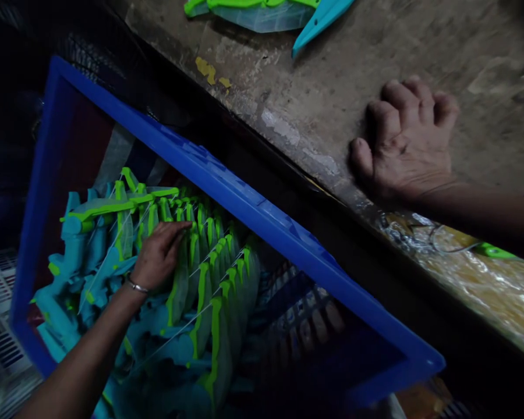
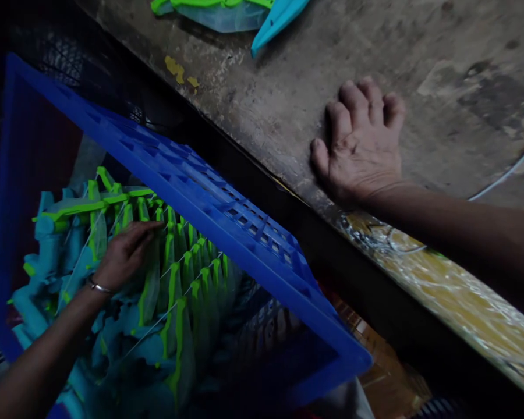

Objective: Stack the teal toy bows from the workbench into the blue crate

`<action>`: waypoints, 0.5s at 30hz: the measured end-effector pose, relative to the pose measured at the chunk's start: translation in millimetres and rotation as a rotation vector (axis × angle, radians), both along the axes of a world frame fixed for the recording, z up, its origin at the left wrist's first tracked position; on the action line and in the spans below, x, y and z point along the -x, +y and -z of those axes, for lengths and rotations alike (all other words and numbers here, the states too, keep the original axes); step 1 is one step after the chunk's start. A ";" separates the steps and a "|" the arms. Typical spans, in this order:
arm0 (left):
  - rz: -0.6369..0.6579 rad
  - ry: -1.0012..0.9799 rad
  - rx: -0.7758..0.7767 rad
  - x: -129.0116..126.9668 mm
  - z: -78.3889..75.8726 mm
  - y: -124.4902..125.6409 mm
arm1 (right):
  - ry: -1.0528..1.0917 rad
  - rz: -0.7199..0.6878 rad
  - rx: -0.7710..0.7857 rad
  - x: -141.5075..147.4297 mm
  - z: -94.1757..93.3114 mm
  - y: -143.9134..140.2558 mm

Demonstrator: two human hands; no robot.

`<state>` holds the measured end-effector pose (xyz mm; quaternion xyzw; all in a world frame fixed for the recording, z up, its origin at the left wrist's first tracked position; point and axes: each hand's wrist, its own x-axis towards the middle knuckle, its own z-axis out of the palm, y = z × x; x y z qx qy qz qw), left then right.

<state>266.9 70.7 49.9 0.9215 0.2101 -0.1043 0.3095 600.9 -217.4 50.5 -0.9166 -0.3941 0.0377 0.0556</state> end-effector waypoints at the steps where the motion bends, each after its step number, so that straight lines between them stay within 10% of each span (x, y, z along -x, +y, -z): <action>1: 0.027 0.055 0.078 -4.8 2.4 2.9 | 0.001 0.002 0.003 -0.2 -0.4 -0.1; 8: 0.010 0.290 0.258 -19.7 8.4 22.5 | -0.001 -0.008 0.052 -2.3 -1.4 0.2; 15: 0.188 0.422 -0.031 -52.5 29.5 43.2 | 0.001 -0.012 0.051 -3.3 -2.1 -0.6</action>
